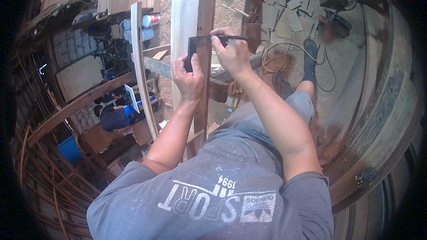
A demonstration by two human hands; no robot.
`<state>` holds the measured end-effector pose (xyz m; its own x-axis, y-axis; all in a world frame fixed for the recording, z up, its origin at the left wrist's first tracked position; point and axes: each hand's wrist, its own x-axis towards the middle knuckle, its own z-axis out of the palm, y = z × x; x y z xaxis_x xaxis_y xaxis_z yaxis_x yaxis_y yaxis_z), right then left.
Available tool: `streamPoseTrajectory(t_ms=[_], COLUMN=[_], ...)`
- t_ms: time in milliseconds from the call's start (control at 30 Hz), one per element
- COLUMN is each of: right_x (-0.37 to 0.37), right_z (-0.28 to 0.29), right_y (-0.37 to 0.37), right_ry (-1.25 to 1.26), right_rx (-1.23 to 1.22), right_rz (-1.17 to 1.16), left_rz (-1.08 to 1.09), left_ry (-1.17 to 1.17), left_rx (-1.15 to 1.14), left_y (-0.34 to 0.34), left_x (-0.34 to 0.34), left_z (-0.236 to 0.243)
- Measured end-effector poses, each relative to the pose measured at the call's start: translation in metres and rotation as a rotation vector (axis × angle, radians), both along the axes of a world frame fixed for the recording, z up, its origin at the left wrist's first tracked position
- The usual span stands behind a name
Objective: The person measures and marks a wooden plank with a square and pencil, then uses a circular saw to cut the plank into smaller pieces. The person repeats this process with another plank, stacking the cut pieces on the floor.
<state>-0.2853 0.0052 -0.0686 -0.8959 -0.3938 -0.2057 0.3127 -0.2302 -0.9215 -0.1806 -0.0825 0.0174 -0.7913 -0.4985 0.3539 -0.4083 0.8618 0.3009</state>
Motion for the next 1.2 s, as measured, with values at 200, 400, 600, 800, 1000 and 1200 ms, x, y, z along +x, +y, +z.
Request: streamPoseTrajectory(t_ms=[200, 400, 600, 800, 1000, 1200], right_x=[-0.005, -0.012, -0.008, -0.011, -0.011, -0.014], right_z=[0.025, 0.027, 0.006, -0.01, -0.003, 0.007], right_y=[0.002, 0.001, -0.006, -0.002, -0.001, 0.036], right_ry=[0.261, -0.064, -0.397, -0.457, -0.476, -0.493], right_rx=[0.061, -0.175, -0.562, -0.652, -0.631, -0.639], right_rz=[-0.015, -0.018, 0.095, 0.135, 0.131, 0.073], left_rz=[-0.023, -0.005, 0.015, -0.007, -0.012, 0.063], left_ry=[0.01, 0.024, 0.02, 0.031, 0.032, -0.034], left_rx=[-0.021, 0.009, 0.054, 0.014, 0.012, 0.207], left_y=[-0.004, -0.005, -0.002, -0.002, -0.004, -0.004], left_x=[0.001, 0.002, 0.001, 0.0, 0.0, -0.002], left_z=[-0.003, -0.005, -0.003, -0.002, -0.003, 0.014])
